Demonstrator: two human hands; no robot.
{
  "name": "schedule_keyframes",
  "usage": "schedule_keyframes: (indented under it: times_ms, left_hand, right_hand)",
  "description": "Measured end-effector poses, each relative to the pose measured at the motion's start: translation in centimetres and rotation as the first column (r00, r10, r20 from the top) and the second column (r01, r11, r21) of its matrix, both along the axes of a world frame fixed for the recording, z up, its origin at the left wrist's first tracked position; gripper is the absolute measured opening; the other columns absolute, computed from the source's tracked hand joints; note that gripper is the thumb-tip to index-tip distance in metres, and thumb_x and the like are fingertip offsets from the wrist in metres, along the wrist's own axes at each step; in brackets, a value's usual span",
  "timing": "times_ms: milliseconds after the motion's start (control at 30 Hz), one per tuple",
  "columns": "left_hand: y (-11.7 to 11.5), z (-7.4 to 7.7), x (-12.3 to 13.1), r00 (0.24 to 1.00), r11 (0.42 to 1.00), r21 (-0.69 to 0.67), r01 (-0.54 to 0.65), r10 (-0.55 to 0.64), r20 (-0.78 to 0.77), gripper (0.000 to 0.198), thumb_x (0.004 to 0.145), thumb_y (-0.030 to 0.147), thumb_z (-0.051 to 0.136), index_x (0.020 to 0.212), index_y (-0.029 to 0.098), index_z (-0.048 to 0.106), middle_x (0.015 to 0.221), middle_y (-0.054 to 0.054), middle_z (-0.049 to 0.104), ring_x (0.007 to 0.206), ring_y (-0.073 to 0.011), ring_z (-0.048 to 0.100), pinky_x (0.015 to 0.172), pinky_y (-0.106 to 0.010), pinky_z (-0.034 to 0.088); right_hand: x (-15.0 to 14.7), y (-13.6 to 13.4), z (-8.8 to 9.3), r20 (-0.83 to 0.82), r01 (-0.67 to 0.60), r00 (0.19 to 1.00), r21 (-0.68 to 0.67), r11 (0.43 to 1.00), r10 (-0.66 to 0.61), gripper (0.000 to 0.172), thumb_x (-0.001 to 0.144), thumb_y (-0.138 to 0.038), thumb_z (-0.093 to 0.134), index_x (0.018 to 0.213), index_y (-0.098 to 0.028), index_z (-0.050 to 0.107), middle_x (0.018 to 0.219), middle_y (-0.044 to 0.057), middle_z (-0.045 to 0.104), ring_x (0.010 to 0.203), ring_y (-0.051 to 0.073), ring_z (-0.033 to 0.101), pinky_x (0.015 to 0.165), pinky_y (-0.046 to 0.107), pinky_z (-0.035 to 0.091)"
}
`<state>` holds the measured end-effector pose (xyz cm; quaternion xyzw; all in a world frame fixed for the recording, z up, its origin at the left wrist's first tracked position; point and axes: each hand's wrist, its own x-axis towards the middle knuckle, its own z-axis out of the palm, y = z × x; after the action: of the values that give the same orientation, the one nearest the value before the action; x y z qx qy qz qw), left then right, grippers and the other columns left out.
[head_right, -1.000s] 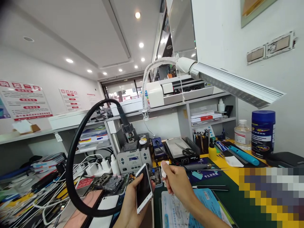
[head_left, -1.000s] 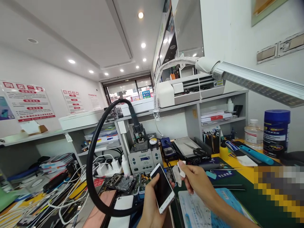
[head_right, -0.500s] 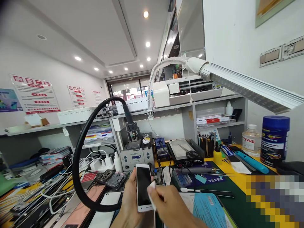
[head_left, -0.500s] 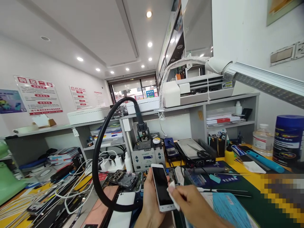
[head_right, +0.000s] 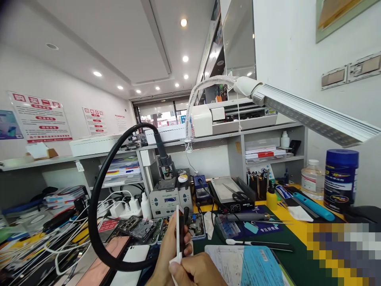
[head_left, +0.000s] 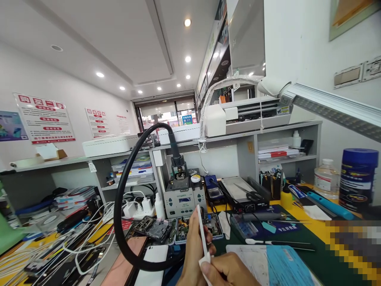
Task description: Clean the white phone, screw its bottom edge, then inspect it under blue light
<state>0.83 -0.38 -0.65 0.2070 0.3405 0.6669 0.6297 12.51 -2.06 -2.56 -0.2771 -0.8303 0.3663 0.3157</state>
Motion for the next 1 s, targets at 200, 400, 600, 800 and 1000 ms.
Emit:
schedule_keyframes:
  times_ms: [200, 400, 600, 800, 1000]
  left_hand:
    - [-2.0, 0.4, 2.9, 0.879, 0.977, 0.105, -0.184, 0.212, -0.428, 0.036, 0.091, 0.040, 0.063, 0.123, 0.023, 0.067, 0.131, -0.005, 0.066, 0.127, -0.0205, 0.056, 0.099, -0.021, 0.042]
    - [-2.0, 0.9, 2.6, 0.823, 0.977, 0.100, -0.188, 0.212, -0.527, 0.037, 0.094, 0.043, 0.057, 0.127, 0.026, 0.064, 0.130, -0.005, 0.068, 0.126, -0.0225, 0.057, 0.104, -0.027, 0.042]
    - [-3.3, 0.7, 2.7, 0.738, 0.982, 0.183, -0.045, 0.156, -0.657, 0.033, 0.091, 0.041, 0.062, 0.120, 0.028, 0.069, 0.130, -0.003, 0.067, 0.129, -0.0234, 0.054, 0.111, -0.029, 0.035]
    - [-3.9, 0.2, 2.8, 0.677, 0.967, 0.237, 0.088, 0.117, -0.727, 0.048, 0.083, 0.049, 0.069, 0.124, 0.026, 0.065, 0.109, -0.008, 0.071, 0.101, -0.0280, 0.065, 0.088, -0.035, 0.051]
    - [-2.7, 0.3, 0.6, 0.359, 0.865, 0.470, 0.179, 0.387, -0.849, 0.033, 0.089, 0.049, 0.058, 0.106, 0.023, 0.068, 0.098, -0.008, 0.068, 0.089, -0.0280, 0.063, 0.082, -0.038, 0.048]
  right_hand:
    - [1.7, 1.8, 2.9, -0.173, 0.256, 0.946, -0.115, 0.960, -0.273, 0.053, 0.099, -0.059, 0.037, 0.062, -0.023, 0.033, 0.057, -0.006, 0.032, 0.055, 0.012, 0.031, 0.051, 0.026, 0.026]
    - [1.6, 0.8, 3.0, -0.198, 0.214, 0.953, -0.105, 0.971, -0.231, 0.054, 0.093, -0.057, 0.053, 0.058, -0.022, 0.032, 0.054, -0.006, 0.032, 0.053, 0.012, 0.031, 0.052, 0.029, 0.023]
    - [2.7, 1.9, 4.0, -0.289, 0.324, 0.881, -0.210, 0.923, -0.375, 0.053, 0.096, -0.061, 0.047, 0.060, -0.022, 0.037, 0.057, -0.006, 0.036, 0.056, 0.012, 0.036, 0.053, 0.027, 0.027]
    - [5.8, 5.1, 5.2, -0.186, 0.200, 0.929, -0.477, 0.856, -0.321, 0.050, 0.099, -0.054, 0.050, 0.065, -0.019, 0.051, 0.048, -0.011, 0.044, 0.035, 0.006, 0.039, 0.036, 0.019, 0.030]
    - [7.0, 4.3, 6.3, -0.127, -0.069, 0.992, -0.574, 0.816, -0.006, 0.053, 0.090, -0.059, 0.060, 0.059, -0.017, 0.060, 0.045, -0.006, 0.056, 0.031, 0.006, 0.048, 0.029, 0.017, 0.030]
